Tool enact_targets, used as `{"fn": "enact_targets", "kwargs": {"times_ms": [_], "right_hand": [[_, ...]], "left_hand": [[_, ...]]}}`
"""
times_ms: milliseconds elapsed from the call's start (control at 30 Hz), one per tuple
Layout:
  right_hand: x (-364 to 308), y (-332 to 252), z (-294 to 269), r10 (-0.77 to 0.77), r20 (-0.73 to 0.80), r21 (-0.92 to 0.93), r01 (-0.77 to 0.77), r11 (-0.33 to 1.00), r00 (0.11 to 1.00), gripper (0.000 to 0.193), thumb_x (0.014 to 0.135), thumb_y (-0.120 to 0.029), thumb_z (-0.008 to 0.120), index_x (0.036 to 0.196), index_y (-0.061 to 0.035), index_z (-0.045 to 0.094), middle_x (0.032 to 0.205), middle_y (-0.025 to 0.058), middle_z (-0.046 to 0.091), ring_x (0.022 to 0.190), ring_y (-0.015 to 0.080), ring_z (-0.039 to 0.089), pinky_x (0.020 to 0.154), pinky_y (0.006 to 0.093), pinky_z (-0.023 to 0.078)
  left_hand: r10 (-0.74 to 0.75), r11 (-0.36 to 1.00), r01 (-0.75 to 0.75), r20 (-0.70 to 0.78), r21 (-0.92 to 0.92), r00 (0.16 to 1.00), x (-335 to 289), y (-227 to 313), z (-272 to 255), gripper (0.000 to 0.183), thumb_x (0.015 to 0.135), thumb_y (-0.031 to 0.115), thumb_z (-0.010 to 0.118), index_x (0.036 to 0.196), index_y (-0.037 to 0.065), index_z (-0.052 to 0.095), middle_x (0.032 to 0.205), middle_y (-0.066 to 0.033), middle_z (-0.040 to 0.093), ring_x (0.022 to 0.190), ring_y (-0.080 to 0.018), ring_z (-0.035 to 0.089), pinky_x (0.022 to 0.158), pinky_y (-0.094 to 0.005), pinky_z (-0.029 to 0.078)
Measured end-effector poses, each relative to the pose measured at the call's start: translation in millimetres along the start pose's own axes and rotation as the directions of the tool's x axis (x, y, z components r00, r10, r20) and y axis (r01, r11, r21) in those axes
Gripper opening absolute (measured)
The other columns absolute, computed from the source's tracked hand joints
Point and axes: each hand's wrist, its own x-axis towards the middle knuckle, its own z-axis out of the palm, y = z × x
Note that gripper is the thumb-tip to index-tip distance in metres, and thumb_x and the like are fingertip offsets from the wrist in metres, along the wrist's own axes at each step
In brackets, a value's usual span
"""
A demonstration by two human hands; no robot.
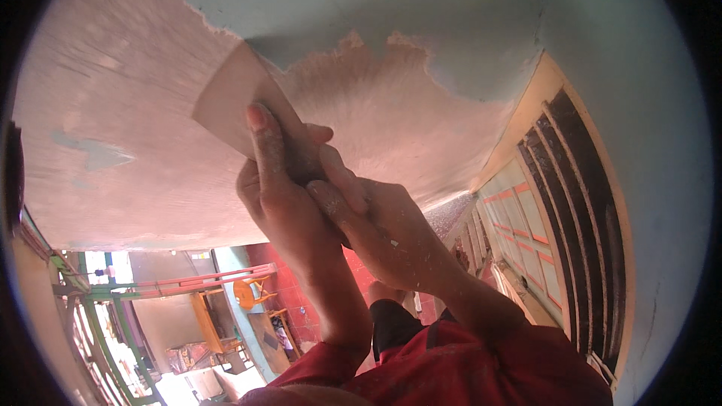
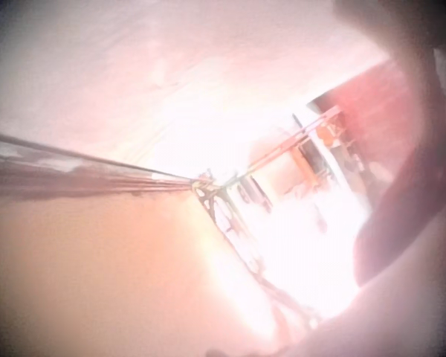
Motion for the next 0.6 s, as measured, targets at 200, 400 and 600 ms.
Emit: {"fn": "enact_targets", "kwargs": {"times_ms": [200,400,600], "right_hand": [[2.8,-12.9,6.7,-0.102,0.050,0.008,0.102,0.995,0.993,0.039,0.103,-0.030,0.048,0.111,0.0059,0.058,0.078,0.0129,0.062,0.075,0.0145,0.056,0.069,0.0316,0.046],[0.8,-10.9,5.5,-0.110,0.054,0.043,0.108,0.993,0.992,0.037,0.103,-0.027,0.047,0.121,0.0035,0.056,0.083,0.0181,0.064,0.076,0.0183,0.059,0.070,0.0343,0.047],[0.7,-16.2,9.2,-0.131,0.092,-0.024,0.134,0.991,0.987,0.037,0.103,-0.026,0.044,0.129,-0.0014,0.055,0.084,0.0195,0.064,0.078,0.0201,0.061,0.072,0.0352,0.048]], "left_hand": [[0.019,1.000,-0.019,-0.011,0.001,1.000,2.9,21.0,1.8,0.063,0.100,0.048,0.051,0.075,-0.009,0.059,0.046,-0.0116,0.051,0.033,-0.0153,0.047,0.035,-0.0247,0.032],[0.057,0.991,-0.052,-0.038,0.121,0.998,0.1,17.5,4.2,0.062,0.101,0.047,0.050,0.075,-0.008,0.058,0.046,-0.0120,0.051,0.033,-0.0164,0.046,0.034,-0.0261,0.033],[0.065,0.996,-0.065,-0.008,0.053,0.998,3.5,29.3,3.0,0.061,0.101,0.047,0.050,0.076,-0.008,0.057,0.047,-0.0118,0.050,0.033,-0.0163,0.046,0.034,-0.0253,0.034]]}}
